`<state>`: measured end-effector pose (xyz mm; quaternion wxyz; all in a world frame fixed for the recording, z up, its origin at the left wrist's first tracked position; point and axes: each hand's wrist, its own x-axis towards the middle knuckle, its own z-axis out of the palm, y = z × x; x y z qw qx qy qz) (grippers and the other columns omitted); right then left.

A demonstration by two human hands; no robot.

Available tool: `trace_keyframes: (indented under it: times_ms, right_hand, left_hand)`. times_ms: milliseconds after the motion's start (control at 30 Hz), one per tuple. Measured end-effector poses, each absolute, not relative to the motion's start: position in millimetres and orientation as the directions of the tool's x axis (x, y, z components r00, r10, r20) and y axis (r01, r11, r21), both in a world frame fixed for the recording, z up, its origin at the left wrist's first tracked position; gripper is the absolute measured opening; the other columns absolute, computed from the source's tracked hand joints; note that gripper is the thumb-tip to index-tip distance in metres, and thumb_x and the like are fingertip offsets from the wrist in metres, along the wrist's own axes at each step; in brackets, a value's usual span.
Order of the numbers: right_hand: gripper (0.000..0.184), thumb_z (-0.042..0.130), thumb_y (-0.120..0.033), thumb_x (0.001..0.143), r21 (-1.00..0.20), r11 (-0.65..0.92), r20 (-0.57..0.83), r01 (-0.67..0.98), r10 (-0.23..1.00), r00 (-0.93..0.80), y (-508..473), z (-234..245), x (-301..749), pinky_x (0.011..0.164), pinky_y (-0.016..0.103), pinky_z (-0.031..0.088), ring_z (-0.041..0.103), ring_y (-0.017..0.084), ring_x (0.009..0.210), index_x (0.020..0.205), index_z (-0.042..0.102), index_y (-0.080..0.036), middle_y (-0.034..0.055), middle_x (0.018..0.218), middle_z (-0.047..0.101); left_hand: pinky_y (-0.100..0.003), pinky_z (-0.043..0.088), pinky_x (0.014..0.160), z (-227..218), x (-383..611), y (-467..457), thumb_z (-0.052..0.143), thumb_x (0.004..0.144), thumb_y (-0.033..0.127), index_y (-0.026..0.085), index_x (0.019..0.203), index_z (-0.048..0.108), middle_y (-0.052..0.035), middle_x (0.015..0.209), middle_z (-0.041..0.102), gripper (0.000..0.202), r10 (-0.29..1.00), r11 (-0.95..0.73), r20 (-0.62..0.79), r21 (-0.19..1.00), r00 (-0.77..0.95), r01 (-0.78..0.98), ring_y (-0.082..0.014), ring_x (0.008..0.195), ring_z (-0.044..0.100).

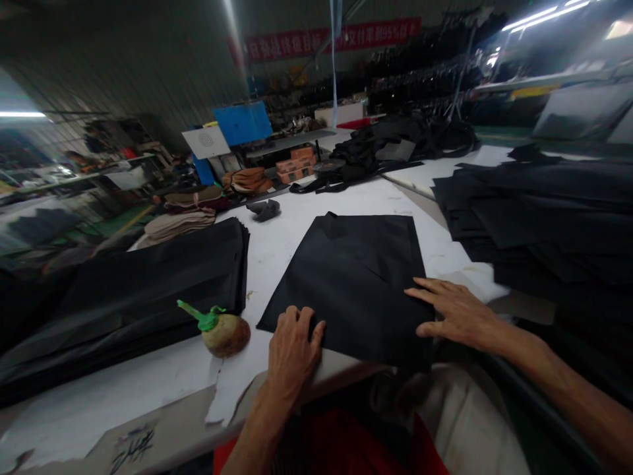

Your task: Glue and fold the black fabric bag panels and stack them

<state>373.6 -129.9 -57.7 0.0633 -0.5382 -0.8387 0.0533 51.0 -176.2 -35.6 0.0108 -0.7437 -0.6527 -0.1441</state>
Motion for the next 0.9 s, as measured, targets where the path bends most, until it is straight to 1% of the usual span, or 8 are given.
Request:
trace_keyframes:
  times_ms: [67,133,267,400,500,667,800,900]
  right_hand:
    - [0.063,0.062,-0.049,0.074,-0.174,0.415,0.016,0.893,0.908,-0.419,-119.0,-56.5,384.3,0.098,0.052,0.033,0.037,0.033,0.127,0.132,0.048,-0.029,0.0101,0.142,0.039]
    - [0.06,0.061,-0.047,0.076,-0.185,0.414,-0.025,0.891,0.905,-0.425,-107.2,-56.0,392.6,0.098,0.049,0.034,0.038,0.031,0.127,0.131,0.049,-0.027,0.0107,0.142,0.039]
    - [0.055,0.063,-0.039,0.076,-0.177,0.413,-0.035,0.893,0.904,-0.425,-82.5,-55.2,400.4,0.097,0.047,0.037,0.042,0.03,0.124,0.128,0.052,-0.027,0.0097,0.139,0.044]
    - [0.046,0.06,-0.034,0.079,-0.146,0.4,0.028,0.905,0.916,-0.4,-63.3,-54.8,398.6,0.094,0.047,0.039,0.045,0.03,0.121,0.124,0.055,-0.03,0.0068,0.135,0.049]
    - [0.04,0.048,-0.031,0.087,-0.114,0.348,0.134,0.931,0.933,-0.332,-51.9,-56.5,392.9,0.09,0.048,0.042,0.046,0.03,0.119,0.126,0.053,-0.023,0.0106,0.134,0.049]
    - [0.04,0.034,-0.022,0.088,-0.111,0.234,0.302,0.966,0.934,-0.191,-40.6,-62.6,385.4,0.074,0.053,0.047,0.056,0.037,0.103,0.122,0.053,-0.014,0.0181,0.123,0.056]
    - [0.041,0.032,-0.016,0.084,-0.172,0.222,0.382,0.96,0.913,-0.142,-57.0,-61.3,390.3,0.079,0.047,0.047,0.058,0.033,0.101,0.117,0.055,-0.011,0.0183,0.117,0.06]
    - [0.038,0.034,-0.026,0.087,-0.234,0.218,0.438,0.948,0.894,-0.098,-91.1,-59.6,394.8,0.083,0.04,0.048,0.059,0.029,0.101,0.115,0.056,-0.014,0.0153,0.115,0.061]
  left_hand:
    - [-0.029,0.045,0.068,-31.6,43.0,-176.7,0.044,0.09,0.027,0.02,0.087,0.059,-0.0034,0.082,0.057,0.017,0.97,-0.203,0.178,0.228,0.164,0.952,-0.0182,0.075,0.055]
    - [-0.028,0.046,0.071,-29.7,30.8,-173.1,0.043,0.09,0.024,0.021,0.086,0.06,-0.0013,0.082,0.06,0.018,0.966,-0.242,0.162,0.269,0.204,0.932,-0.0162,0.078,0.057]
    - [-0.039,0.038,0.095,-38.0,9.0,-161.3,0.046,0.088,0.02,0.021,0.112,0.058,-0.0067,0.119,0.055,0.026,0.962,-0.242,0.199,0.299,0.188,0.923,-0.0224,0.112,0.048]
    - [-0.046,0.035,0.098,-53.2,8.7,-158.1,0.046,0.088,0.019,0.021,0.119,0.055,-0.0088,0.128,0.05,0.032,0.97,-0.199,0.199,0.345,0.136,0.917,-0.0253,0.118,0.043]
    - [-0.05,0.036,0.096,-57.6,20.0,-164.7,0.046,0.086,0.016,0.018,0.118,0.057,-0.0119,0.126,0.05,0.034,0.972,-0.181,0.212,0.385,0.104,0.905,-0.0281,0.116,0.044]
    - [-0.044,0.041,0.095,-53.2,30.6,-175.9,0.047,0.083,0.013,0.022,0.113,0.061,-0.0083,0.118,0.056,0.034,0.952,-0.264,0.265,0.442,0.157,0.857,-0.0237,0.107,0.049]
    - [-0.035,0.046,0.087,-47.6,19.2,-185.3,0.041,0.087,0.016,0.022,0.099,0.064,-0.0051,0.103,0.062,0.027,0.931,-0.308,0.333,0.503,0.147,0.807,-0.0187,0.097,0.055]
    - [-0.031,0.048,0.08,-45.7,0.2,-210.9,0.04,0.088,0.02,0.021,0.093,0.063,-0.004,0.093,0.064,0.023,0.918,-0.278,0.392,0.537,0.057,0.796,-0.0173,0.09,0.058]
